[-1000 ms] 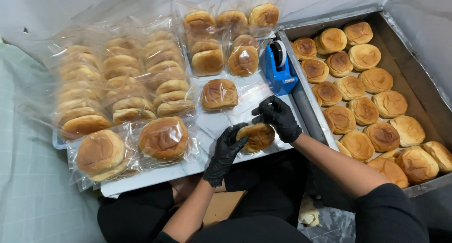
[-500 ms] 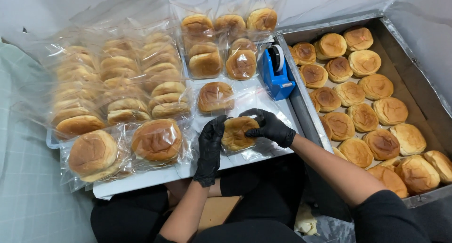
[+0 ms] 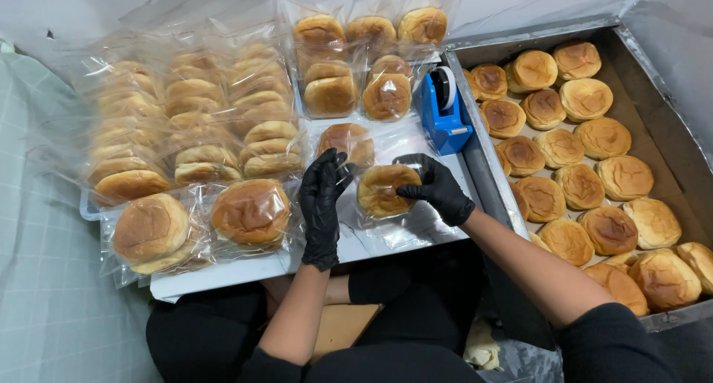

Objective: Individually placing bread buns into plastic bags and sealing them using a tape dispenser.

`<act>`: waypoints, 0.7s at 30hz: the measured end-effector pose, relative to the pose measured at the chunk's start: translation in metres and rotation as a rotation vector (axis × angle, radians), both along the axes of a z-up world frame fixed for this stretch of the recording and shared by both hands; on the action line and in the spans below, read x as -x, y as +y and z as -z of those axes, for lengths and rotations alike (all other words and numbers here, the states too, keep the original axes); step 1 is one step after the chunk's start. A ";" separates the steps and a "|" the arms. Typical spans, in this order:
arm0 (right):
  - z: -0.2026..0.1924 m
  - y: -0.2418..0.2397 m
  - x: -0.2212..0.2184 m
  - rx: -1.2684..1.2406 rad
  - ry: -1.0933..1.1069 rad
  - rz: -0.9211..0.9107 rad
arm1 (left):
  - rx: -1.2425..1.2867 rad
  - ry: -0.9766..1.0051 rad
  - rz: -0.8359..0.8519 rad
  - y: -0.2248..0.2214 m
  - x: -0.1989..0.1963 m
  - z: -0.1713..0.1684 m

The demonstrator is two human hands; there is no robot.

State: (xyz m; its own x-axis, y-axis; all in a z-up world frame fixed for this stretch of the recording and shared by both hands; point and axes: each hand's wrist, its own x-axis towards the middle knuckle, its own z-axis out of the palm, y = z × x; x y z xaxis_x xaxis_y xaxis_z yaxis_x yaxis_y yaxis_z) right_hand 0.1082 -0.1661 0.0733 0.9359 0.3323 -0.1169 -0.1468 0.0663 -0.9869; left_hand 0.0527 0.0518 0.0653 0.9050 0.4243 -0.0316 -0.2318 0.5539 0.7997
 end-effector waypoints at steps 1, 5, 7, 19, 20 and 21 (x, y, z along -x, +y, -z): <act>0.000 0.000 -0.003 0.000 0.003 0.000 | 0.000 0.003 0.000 0.000 0.001 0.011; -0.010 0.006 -0.006 -0.081 0.063 0.164 | -0.320 0.078 0.118 -0.005 0.009 0.052; -0.016 0.010 -0.003 -0.116 0.081 0.190 | -0.368 0.100 0.166 -0.008 0.012 0.073; -0.017 0.016 0.000 -0.227 0.100 0.215 | -0.276 -0.081 0.220 -0.007 0.019 0.078; -0.015 0.015 -0.001 -0.218 0.091 0.209 | -0.230 -0.032 0.233 -0.006 0.020 0.082; -0.013 0.015 -0.002 -0.209 0.083 0.203 | -0.183 0.016 0.247 -0.006 0.020 0.087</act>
